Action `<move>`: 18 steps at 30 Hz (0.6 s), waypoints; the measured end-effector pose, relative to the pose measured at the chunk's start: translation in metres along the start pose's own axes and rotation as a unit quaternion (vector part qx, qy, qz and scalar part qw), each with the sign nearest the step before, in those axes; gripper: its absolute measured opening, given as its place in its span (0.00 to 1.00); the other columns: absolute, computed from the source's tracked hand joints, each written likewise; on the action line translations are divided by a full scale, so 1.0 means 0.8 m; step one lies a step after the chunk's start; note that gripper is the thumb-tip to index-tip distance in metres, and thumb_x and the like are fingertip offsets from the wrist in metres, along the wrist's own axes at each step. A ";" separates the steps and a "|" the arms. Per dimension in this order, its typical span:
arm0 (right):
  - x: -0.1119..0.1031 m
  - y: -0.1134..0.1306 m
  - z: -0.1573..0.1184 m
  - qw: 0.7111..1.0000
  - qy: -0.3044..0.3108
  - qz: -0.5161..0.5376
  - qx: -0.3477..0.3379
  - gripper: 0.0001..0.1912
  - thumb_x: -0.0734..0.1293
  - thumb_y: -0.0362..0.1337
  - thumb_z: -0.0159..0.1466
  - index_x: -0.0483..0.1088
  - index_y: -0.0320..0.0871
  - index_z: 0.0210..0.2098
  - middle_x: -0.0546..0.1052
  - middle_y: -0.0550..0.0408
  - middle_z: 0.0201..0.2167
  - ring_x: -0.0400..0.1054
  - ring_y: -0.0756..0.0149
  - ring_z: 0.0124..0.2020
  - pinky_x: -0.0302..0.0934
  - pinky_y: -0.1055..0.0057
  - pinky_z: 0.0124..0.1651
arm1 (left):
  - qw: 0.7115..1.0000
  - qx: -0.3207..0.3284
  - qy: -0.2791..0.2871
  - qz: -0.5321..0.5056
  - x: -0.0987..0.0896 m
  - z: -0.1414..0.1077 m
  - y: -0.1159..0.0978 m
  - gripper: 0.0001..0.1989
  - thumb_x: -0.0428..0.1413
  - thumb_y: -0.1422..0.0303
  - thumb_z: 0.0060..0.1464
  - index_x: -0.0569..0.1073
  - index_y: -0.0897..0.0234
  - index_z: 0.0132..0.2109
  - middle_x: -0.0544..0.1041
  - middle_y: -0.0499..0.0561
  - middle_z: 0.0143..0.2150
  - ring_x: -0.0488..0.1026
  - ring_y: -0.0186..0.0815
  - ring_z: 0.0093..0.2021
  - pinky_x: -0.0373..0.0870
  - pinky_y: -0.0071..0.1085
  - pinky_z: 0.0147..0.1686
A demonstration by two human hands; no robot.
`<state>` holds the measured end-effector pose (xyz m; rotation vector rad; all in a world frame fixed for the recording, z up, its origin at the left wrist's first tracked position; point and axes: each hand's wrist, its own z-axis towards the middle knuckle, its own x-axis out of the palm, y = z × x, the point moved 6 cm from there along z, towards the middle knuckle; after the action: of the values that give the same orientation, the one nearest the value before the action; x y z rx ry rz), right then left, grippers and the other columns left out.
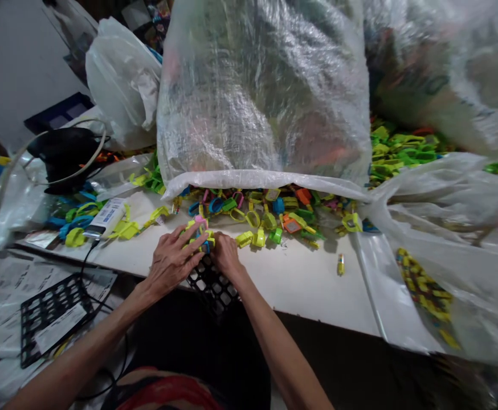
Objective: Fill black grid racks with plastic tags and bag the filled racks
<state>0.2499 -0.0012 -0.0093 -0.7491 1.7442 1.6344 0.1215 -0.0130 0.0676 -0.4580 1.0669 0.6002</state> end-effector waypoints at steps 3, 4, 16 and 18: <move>-0.024 -0.009 -0.009 1.000 -0.011 -0.003 0.004 0.14 0.61 0.27 0.54 0.73 0.40 0.37 0.76 0.52 0.32 0.68 0.66 0.31 0.60 0.72 0.35 | 1.000 -0.001 -0.004 0.005 -0.003 0.000 0.002 0.19 0.50 0.65 0.61 0.67 0.55 0.59 0.67 0.51 0.61 0.64 0.47 0.57 0.63 0.41 0.46; -0.038 -0.016 -0.012 0.999 -0.028 -0.022 0.012 0.16 0.60 0.26 0.55 0.74 0.41 0.40 0.76 0.51 0.35 0.69 0.66 0.33 0.61 0.71 0.37 | 1.000 -0.004 -0.010 0.009 -0.003 0.000 0.002 0.19 0.50 0.65 0.61 0.68 0.55 0.58 0.67 0.51 0.61 0.64 0.47 0.56 0.63 0.41 0.46; -0.104 -0.067 -0.024 0.973 -0.058 -0.195 0.106 0.14 0.61 0.29 0.59 0.77 0.42 0.38 0.77 0.48 0.39 0.71 0.59 0.39 0.60 0.69 0.36 | 0.996 -0.044 -0.077 0.005 -0.005 0.011 -0.001 0.18 0.50 0.64 0.61 0.68 0.55 0.57 0.67 0.54 0.61 0.65 0.48 0.58 0.56 0.48 0.53; -0.095 -0.070 -0.030 0.984 -0.058 -0.114 0.120 0.12 0.62 0.30 0.57 0.77 0.41 0.35 0.78 0.51 0.31 0.72 0.61 0.34 0.60 0.71 0.34 | 0.994 -0.032 -0.101 -0.003 -0.014 0.004 -0.011 0.19 0.51 0.64 0.60 0.68 0.56 0.58 0.67 0.57 0.61 0.63 0.49 0.60 0.51 0.51 0.57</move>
<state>0.3401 -0.0300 0.0133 -0.6960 1.6673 1.2637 0.1257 -0.0204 0.0795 -0.4468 0.8551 0.6619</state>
